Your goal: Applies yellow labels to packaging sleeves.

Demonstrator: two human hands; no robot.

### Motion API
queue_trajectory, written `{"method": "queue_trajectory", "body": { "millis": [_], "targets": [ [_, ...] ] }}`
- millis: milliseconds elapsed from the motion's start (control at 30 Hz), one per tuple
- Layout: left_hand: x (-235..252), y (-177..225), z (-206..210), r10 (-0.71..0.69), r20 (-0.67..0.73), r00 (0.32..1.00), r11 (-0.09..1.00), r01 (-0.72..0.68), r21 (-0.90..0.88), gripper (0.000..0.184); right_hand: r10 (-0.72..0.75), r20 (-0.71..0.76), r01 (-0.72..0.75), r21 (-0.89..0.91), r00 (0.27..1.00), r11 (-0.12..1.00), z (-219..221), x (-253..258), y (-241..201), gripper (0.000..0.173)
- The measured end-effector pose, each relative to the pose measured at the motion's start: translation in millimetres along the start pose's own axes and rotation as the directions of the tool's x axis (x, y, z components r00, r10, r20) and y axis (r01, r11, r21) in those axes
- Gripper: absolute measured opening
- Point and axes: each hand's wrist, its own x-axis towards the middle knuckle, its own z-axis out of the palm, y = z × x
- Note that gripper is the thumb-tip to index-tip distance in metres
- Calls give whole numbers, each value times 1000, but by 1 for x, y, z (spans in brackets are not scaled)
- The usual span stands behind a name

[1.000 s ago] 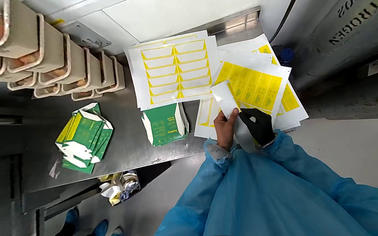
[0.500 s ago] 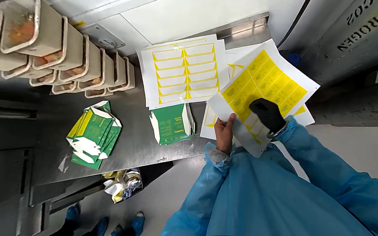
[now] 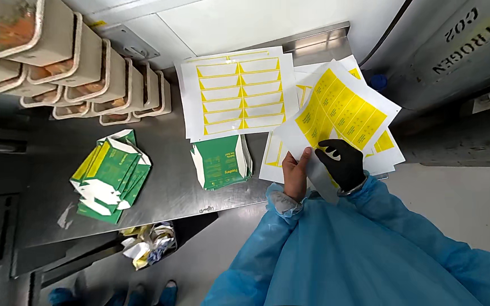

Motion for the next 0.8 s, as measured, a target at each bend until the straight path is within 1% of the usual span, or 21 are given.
{"method": "queue_trajectory", "body": {
  "millis": [67, 133, 233, 300, 367, 433, 533, 600, 633, 700, 733, 767, 800],
  "targets": [
    [1, 0, 2, -2, 18, 1000, 1000, 2, -6, 25, -37, -68, 35, -39, 997, 999, 1, -2, 1, 18],
    [1, -2, 4, -1, 27, 1000, 1000, 1, -9, 24, -79, -105, 69, -96, 991, 993, 1, -3, 2, 14],
    [5, -4, 6, -11, 21, 1000, 1000, 11, -23, 25, -88, -91, 79, -96, 992, 992, 0, 2, 6, 12],
    [6, -5, 5, -19, 12, 1000, 999, 20, -42, 25, -31, -28, 31, 1, 999, 1000, -6, 10, 15, 12],
    [6, -4, 5, -30, 6, 1000, 997, 31, -68, 25, 65, 91, -78, 148, 994, 986, -19, 23, 25, 13],
    [8, -3, 5, -41, -9, 999, 995, 40, -90, 26, 133, 204, -183, 246, 970, 952, -35, 40, 40, 17],
    [13, -5, -1, -57, -79, 995, 997, 53, -47, 27, 162, 316, -250, 263, 935, 932, -64, 82, 76, 23],
    [21, -9, -12, -32, -130, 991, 998, 40, 54, 31, 227, 348, -317, 229, 910, 920, -89, 118, 101, 26],
    [26, -13, -18, -5, -152, 988, 991, 25, 134, 32, 263, 342, -341, 193, 902, 920, -106, 136, 110, 28],
    [41, -25, -31, 51, -201, 978, 933, 25, 359, 35, 308, 266, -350, 127, 914, 928, -140, 169, 120, 29],
    [49, -28, -37, 54, -239, 970, 866, 74, 495, 38, 346, 191, -370, 107, 918, 923, -154, 182, 118, 26],
    [57, -29, -43, 41, -269, 962, 764, 143, 629, 41, 373, 112, -384, 93, 921, 919, -165, 192, 113, 22],
    [63, -27, -49, 13, -275, 961, 633, 205, 747, 47, 374, 64, -378, 78, 925, 922, -174, 198, 104, 22]
  ]
}}
